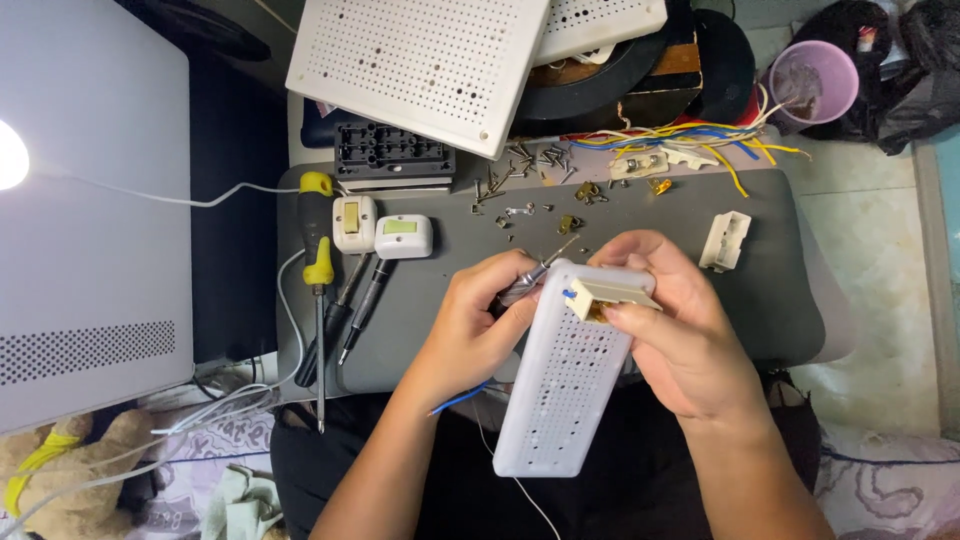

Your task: The person assembles a white electrical socket by inserting wires into terminals and securing them with a screwdriver. They then use a yellow-handled tool to tighten the connections and handle additional socket components.

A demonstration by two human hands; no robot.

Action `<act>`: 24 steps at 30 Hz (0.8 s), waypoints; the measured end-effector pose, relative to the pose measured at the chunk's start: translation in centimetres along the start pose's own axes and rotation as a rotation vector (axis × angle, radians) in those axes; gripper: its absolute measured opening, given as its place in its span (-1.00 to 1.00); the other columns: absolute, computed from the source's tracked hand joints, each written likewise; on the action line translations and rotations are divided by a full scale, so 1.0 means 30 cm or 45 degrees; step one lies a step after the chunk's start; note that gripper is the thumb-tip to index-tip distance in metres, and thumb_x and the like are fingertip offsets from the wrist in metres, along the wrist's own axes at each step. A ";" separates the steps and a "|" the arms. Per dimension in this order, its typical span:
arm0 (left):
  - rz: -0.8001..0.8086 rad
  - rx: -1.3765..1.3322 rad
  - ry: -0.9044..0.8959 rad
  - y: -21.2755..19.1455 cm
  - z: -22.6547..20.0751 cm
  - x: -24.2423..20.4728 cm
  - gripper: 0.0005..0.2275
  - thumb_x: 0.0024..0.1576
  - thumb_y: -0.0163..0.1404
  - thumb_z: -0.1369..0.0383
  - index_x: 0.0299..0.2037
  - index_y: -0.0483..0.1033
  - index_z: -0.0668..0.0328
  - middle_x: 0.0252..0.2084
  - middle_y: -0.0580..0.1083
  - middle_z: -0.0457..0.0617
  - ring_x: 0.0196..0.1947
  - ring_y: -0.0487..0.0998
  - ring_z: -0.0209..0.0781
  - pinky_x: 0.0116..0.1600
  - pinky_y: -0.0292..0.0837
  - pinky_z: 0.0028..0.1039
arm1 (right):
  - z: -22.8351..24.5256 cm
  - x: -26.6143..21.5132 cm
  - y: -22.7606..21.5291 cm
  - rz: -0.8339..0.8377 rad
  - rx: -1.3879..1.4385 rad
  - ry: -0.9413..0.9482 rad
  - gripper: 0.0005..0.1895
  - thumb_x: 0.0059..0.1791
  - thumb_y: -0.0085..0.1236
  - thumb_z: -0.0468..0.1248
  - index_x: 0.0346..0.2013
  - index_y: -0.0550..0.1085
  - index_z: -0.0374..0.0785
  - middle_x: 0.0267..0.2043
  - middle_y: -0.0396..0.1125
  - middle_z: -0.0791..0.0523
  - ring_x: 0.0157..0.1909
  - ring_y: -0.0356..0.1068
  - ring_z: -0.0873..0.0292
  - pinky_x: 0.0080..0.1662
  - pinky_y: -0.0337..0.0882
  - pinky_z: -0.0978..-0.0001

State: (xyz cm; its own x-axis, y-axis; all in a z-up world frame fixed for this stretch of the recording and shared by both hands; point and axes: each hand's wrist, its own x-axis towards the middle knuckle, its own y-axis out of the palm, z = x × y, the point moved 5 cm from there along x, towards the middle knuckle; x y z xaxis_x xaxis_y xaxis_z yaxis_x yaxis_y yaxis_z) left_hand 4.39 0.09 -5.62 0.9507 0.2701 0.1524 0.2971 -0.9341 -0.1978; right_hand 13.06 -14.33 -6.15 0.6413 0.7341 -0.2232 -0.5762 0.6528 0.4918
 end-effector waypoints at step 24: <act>0.082 0.230 -0.186 -0.077 -0.027 -0.004 -0.70 0.19 -0.15 0.43 0.13 0.19 0.23 -0.38 0.33 -0.10 -0.49 0.31 -0.32 -0.34 0.25 -0.51 | -0.008 0.054 -0.079 -0.189 -0.343 0.063 -0.67 -0.20 0.03 -0.51 -0.13 0.42 -0.34 -0.17 0.34 0.03 -0.14 0.38 0.21 -0.13 0.35 0.49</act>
State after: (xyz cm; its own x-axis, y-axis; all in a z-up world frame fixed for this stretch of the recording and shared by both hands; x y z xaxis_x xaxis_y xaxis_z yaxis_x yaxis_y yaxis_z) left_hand 3.52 2.02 -4.40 0.9670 0.2548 -0.0052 0.2343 -0.8971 -0.3745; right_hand 15.34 -14.66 -7.88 0.7071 0.6307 -0.3196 -0.5955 0.7749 0.2116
